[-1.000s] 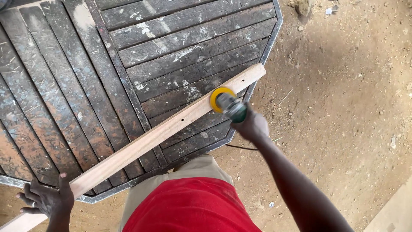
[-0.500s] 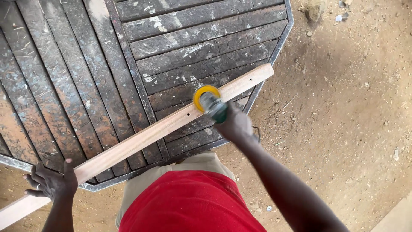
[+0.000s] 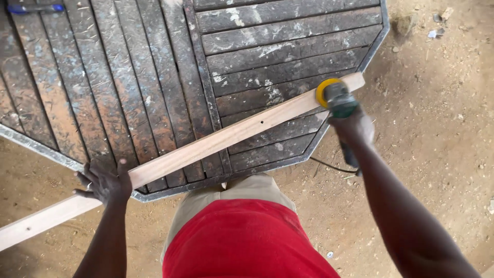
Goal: Sanding a long wooden plank using an angle grinder with a sanding attachment on a metal work table.
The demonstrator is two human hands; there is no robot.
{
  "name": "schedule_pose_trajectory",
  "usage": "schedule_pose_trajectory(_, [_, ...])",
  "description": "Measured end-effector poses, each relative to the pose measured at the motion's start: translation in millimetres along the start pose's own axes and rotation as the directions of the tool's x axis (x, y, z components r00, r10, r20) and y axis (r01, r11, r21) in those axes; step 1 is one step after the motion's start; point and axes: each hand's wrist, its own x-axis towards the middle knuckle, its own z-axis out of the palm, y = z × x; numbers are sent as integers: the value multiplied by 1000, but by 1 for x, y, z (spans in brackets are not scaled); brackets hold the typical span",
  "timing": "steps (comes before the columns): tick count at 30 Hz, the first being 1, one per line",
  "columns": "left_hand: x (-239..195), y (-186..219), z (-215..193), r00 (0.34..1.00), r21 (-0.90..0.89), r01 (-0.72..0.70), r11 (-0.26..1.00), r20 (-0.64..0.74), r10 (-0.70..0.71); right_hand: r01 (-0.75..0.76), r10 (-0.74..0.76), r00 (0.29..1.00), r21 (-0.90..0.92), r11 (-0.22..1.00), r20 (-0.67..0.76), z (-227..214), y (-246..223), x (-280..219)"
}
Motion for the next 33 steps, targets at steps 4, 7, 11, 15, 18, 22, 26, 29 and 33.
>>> schedule_pose_trajectory(4, [-4,7,-4,1000,16,-6,1000,22,5,-21,20,999,-11,1000,-30,-1,2,-19])
schedule_pose_trajectory(7, [0,0,3,1000,30,-2,1000,31,1,105,-98,988,-51,993,117,28,-44,-100])
schedule_pose_trajectory(11, [-11,3,-18,994,97,-23,995,111,12,249,-232,934,-32,968,273,85,-93,-190])
schedule_pose_trajectory(15, [-18,12,-31,980,8,-131,991,151,129,446,-403,829,-23,895,387,107,-118,-221])
schedule_pose_trajectory(18, [-32,20,-65,933,-48,-283,958,219,287,364,-349,884,11,931,312,104,-104,-206])
schedule_pose_trajectory(22, [-31,-3,-74,775,-47,-555,831,335,536,183,-193,979,124,975,71,86,-57,-150])
schedule_pose_trajectory(26, [-20,-20,-50,777,89,-595,799,319,543,99,-95,995,146,984,-35,82,-38,-130])
schedule_pose_trajectory(29, [-15,-16,-47,776,148,-603,784,334,534,119,-121,993,116,986,9,76,-76,-181])
schedule_pose_trajectory(33, [-22,-13,-54,778,150,-587,795,375,504,342,-322,910,-34,939,261,107,-133,-260])
